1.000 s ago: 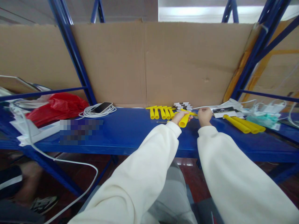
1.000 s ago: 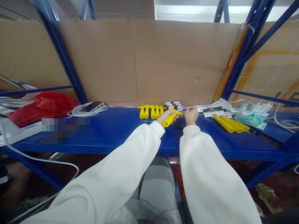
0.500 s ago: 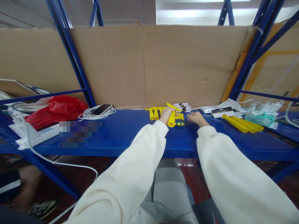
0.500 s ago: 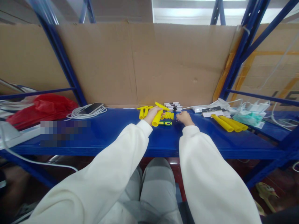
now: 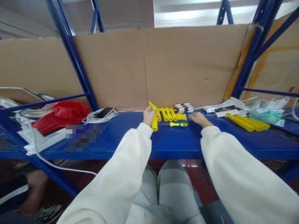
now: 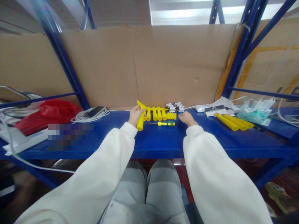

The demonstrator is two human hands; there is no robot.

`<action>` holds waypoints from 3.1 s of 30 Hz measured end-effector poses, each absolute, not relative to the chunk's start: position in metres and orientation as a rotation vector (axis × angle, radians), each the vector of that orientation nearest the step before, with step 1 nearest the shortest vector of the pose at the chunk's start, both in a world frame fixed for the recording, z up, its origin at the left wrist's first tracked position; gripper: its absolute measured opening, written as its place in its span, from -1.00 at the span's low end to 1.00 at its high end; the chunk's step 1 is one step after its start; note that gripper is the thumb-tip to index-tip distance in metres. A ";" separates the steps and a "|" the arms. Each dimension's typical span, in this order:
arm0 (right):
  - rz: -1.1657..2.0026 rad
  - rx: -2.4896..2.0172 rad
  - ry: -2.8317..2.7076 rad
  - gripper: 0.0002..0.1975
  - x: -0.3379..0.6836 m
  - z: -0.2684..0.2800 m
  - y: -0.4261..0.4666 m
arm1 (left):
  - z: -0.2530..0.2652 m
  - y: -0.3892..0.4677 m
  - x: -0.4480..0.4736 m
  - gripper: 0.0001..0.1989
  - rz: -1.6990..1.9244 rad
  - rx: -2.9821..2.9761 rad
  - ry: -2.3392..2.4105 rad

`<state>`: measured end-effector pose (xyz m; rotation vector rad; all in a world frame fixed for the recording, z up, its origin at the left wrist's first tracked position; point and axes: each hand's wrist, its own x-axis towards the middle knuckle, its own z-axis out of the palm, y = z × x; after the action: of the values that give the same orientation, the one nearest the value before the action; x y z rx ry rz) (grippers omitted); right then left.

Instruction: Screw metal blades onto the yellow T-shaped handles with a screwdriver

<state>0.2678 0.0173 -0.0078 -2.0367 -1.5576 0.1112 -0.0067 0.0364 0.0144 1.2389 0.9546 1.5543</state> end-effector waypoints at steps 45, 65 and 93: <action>0.431 -1.421 -1.160 -0.84 0.256 0.001 0.019 | 0.008 -0.009 0.004 -0.32 0.470 3.158 1.290; -0.120 -2.069 -0.810 -0.56 0.295 -0.027 0.022 | 0.008 -0.012 0.004 -0.37 0.504 3.131 1.251; -0.856 -1.251 -2.327 -0.46 0.222 -0.007 0.018 | 0.003 -0.008 0.008 -0.48 0.589 3.086 1.190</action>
<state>0.2216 0.0179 -0.0068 -1.2507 -2.3266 -0.8563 0.0082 -0.0084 0.0034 3.0856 1.1899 0.5885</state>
